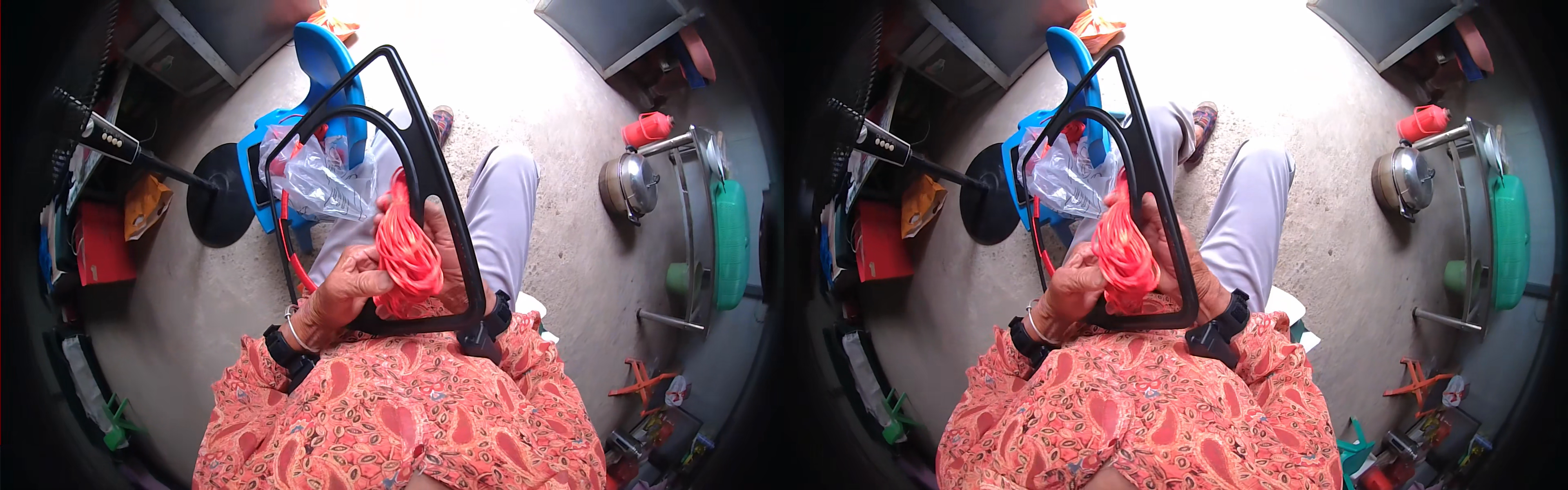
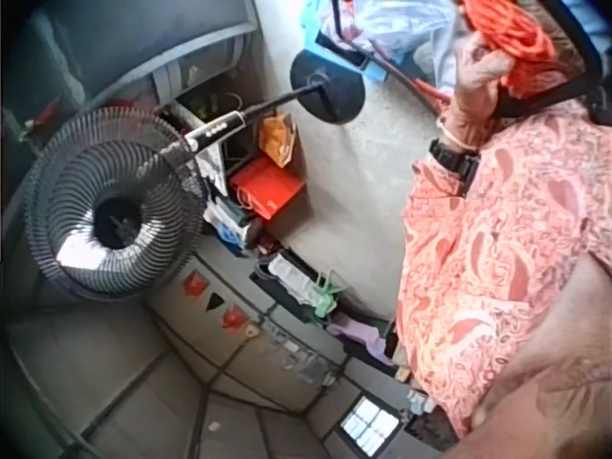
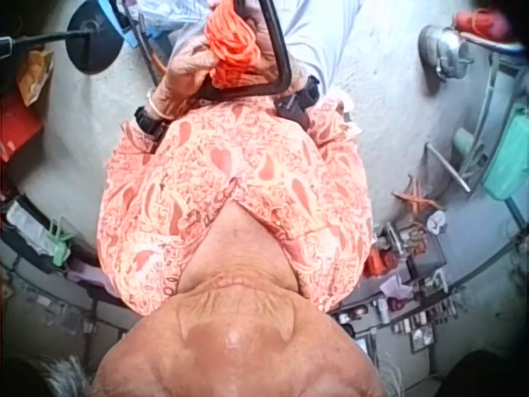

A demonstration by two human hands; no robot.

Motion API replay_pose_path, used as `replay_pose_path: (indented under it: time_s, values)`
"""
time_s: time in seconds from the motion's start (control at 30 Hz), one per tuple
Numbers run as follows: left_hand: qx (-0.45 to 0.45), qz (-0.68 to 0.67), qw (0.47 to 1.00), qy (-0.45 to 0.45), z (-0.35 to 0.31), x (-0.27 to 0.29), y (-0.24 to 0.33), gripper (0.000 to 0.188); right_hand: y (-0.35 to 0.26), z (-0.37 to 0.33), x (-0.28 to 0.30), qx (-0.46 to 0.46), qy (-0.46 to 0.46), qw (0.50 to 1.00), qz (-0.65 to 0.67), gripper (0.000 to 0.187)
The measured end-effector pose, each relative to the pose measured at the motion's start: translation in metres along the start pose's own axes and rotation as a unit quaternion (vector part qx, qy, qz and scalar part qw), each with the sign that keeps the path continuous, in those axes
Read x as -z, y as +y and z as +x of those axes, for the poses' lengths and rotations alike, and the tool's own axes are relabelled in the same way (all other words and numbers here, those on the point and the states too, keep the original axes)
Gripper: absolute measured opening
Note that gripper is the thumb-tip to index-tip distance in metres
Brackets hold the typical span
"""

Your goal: Weaving red plastic rope onto a black plastic chair seat frame while sitting on a chair.

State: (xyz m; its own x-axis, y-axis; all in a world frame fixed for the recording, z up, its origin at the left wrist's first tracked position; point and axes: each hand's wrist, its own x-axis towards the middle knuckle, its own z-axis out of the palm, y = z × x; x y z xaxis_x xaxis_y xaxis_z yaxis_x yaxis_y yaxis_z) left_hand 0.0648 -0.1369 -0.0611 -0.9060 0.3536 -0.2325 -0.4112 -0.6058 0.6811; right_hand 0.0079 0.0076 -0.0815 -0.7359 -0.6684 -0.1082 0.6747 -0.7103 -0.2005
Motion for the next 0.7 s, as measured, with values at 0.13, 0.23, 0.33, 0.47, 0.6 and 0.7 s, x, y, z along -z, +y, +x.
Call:
replay_pose_path:
  time_s: [0.13, 0.23, 0.33, 0.47, 0.6, 0.7]
  values:
    - [0.094, -0.013, 0.992, -0.080, -0.003, 0.009, 0.007, 0.055, -0.021, 0.004, 0.004, 0.136, 0.125, 0.980, -0.071, 0.033]
    - [0.093, 0.005, 0.994, -0.058, 0.001, 0.004, 0.007, 0.055, -0.055, 0.002, 0.011, 0.122, 0.136, 0.982, -0.049, 0.037]
    - [0.113, -0.030, 0.991, -0.068, 0.003, 0.004, 0.009, 0.053, -0.083, -0.015, 0.013, 0.155, 0.091, 0.982, 0.060, 0.028]
    - [0.099, -0.067, 0.987, -0.107, 0.009, 0.008, 0.004, 0.040, -0.119, -0.053, 0.030, 0.181, 0.017, 0.976, 0.124, 0.037]
    - [0.104, -0.086, 0.984, -0.118, 0.011, 0.012, 0.001, 0.038, -0.152, -0.106, 0.049, 0.224, 0.015, 0.974, 0.037, 0.024]
    - [0.127, -0.082, 0.984, -0.095, 0.018, 0.010, 0.004, 0.032, -0.181, -0.156, 0.071, 0.313, 0.074, 0.945, -0.061, 0.013]
